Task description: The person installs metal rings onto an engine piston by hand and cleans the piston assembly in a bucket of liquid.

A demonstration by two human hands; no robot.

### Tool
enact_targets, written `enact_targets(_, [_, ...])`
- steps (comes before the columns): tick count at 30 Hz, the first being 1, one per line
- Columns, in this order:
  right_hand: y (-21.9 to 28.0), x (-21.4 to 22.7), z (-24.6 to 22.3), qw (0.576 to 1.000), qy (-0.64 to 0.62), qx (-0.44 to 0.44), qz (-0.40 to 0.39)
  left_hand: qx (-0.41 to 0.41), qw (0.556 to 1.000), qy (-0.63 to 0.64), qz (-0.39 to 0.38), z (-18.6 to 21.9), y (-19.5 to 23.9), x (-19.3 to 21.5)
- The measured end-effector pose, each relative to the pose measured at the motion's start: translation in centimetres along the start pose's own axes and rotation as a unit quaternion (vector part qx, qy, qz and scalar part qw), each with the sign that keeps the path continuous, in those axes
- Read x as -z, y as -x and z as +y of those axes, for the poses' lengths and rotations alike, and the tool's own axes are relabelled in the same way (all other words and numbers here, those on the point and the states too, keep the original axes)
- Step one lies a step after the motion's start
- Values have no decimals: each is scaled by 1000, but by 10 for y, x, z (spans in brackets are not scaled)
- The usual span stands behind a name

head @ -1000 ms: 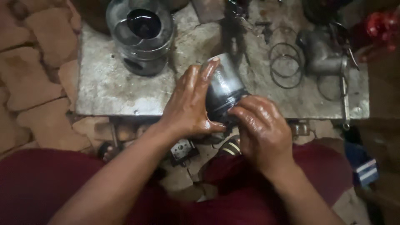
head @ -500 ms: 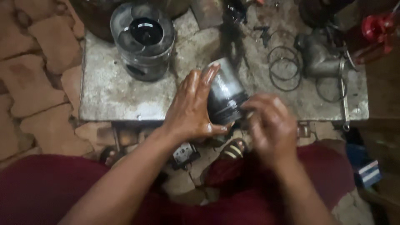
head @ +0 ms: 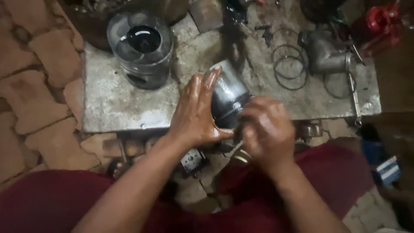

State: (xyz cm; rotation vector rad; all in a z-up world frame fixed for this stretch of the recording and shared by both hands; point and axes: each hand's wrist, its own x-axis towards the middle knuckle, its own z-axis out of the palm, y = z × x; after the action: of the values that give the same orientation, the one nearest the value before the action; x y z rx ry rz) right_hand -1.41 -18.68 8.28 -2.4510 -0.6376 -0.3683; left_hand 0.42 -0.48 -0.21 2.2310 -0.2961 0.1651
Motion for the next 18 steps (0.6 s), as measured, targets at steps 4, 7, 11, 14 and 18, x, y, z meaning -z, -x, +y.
enact_targets(4, [1,-13,-6,998,4,-25,52,11,1000,28,-8,0,-1,6])
enact_targets(7, [5,-14,-5,988,68,141,1,8,1000,26,-8,5,0,6])
enact_targets(11, [6,-19,-3,997,-18,-28,71,15,999,38,2,4,-1,5])
enact_targets(14, [3,-22,-8,993,-61,-60,85,6,999,34,-1,5,-2,8])
enact_targets(18, [3,-20,-7,993,46,64,91,3,999,32,12,6,0,7])
